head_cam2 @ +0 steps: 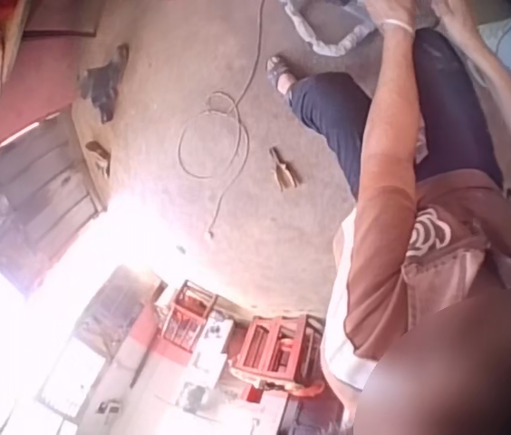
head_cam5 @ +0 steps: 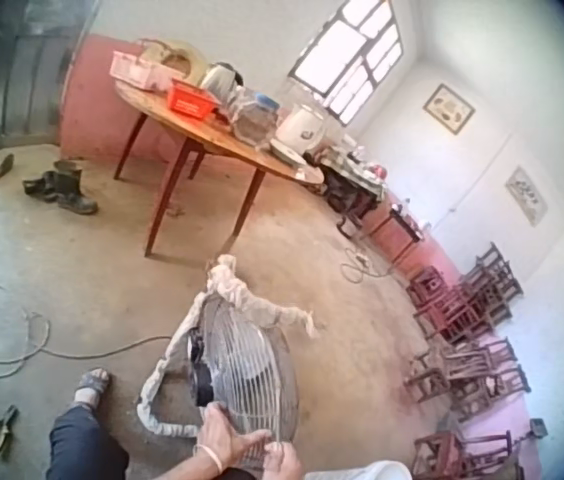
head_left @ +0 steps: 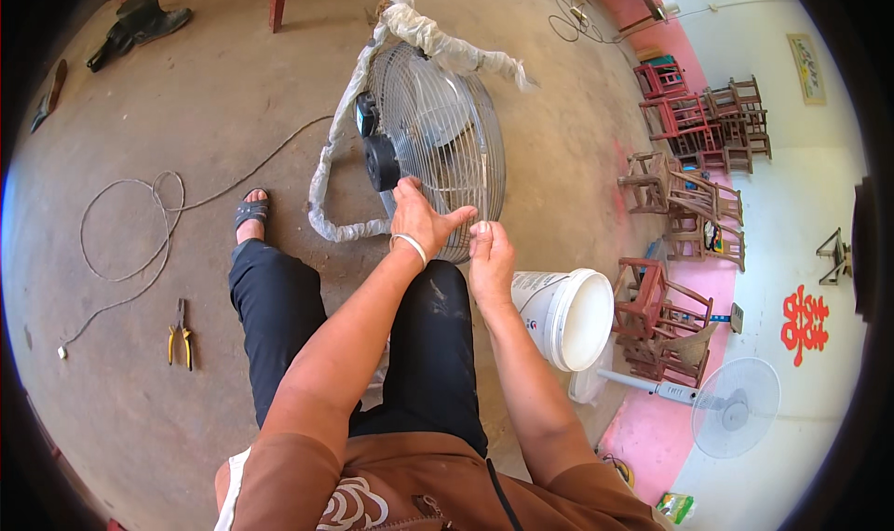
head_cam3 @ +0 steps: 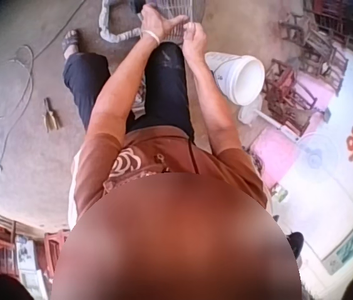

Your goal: Repairing a metal electric fan using a screwdriver, pliers, and zip ties.

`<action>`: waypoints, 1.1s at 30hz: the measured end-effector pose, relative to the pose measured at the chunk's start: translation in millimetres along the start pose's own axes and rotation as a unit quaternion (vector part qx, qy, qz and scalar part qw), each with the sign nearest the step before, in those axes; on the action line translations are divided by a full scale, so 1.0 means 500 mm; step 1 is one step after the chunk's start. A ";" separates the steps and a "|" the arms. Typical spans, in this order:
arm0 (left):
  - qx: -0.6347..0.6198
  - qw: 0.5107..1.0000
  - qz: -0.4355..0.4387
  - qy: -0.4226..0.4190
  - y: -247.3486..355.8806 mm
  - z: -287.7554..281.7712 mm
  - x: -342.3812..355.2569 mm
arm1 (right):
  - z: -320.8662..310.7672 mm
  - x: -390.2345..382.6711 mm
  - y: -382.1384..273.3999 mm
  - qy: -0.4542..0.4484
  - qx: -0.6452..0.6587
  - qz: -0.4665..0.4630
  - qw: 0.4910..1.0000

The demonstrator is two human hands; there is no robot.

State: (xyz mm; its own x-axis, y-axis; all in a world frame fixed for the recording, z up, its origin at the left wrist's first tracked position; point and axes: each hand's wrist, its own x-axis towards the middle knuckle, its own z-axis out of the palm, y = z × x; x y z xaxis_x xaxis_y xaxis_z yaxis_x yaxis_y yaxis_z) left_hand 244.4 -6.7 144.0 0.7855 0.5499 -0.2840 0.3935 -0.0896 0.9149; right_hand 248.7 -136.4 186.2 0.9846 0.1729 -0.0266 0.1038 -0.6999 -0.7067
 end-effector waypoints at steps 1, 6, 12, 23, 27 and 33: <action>0.007 1.000 0.002 -0.006 -0.003 -0.003 -0.003 | -0.003 -0.003 0.004 0.007 -0.030 -0.013 0.999; 0.008 1.000 0.012 -0.007 0.000 -0.002 -0.002 | -0.040 0.025 0.004 0.060 -0.157 -0.112 0.979; 0.012 0.999 0.047 0.024 -0.034 0.021 0.025 | -0.033 0.049 0.026 0.027 -0.171 -0.111 0.979; 0.021 0.998 0.055 0.027 -0.024 0.024 0.031 | -0.022 0.059 0.050 0.036 -0.147 -0.171 0.974; 0.033 0.997 0.060 0.024 -0.022 0.023 0.022 | -0.035 0.049 0.058 0.035 -0.120 -0.093 0.988; 0.058 0.996 0.073 0.010 -0.027 0.010 0.009 | -0.078 0.028 0.114 -0.117 -0.071 0.059 0.989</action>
State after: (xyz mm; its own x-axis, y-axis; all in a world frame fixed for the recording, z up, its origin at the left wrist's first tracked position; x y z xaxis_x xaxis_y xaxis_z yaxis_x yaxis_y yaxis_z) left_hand 245.0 -7.1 129.1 0.8287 0.5409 -0.1441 0.3297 -0.2636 0.9065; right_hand 273.7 -201.1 173.2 0.9331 0.2279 -0.2782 0.0247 -0.8123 -0.5827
